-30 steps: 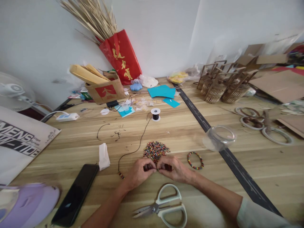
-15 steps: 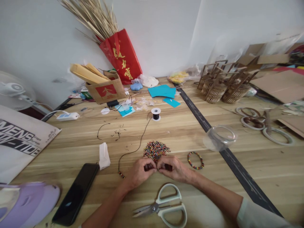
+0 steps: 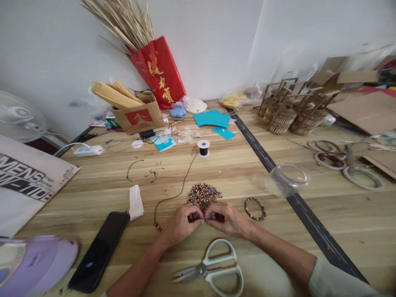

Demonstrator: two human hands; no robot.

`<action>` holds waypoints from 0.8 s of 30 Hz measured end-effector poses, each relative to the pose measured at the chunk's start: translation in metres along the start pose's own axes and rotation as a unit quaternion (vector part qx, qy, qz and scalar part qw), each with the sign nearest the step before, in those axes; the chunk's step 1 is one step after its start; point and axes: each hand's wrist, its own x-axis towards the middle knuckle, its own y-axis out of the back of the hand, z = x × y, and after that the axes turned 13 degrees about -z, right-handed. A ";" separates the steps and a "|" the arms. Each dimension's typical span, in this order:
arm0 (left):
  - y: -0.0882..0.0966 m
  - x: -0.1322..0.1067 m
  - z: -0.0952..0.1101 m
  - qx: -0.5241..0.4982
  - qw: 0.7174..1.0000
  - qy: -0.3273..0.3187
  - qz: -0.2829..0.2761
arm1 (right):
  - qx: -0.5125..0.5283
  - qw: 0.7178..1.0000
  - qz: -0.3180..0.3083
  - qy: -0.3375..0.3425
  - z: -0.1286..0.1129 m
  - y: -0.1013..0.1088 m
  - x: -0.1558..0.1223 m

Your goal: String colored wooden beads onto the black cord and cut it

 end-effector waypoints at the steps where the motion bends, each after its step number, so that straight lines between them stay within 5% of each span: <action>1: 0.000 0.000 0.000 0.000 1.000 -0.002 -0.001 | 0.001 1.000 0.000 -0.001 0.000 0.000 0.000; 24: 0.003 0.000 0.002 -0.023 1.000 0.006 -0.002 | 0.003 1.000 -0.002 -0.021 0.001 0.000 0.000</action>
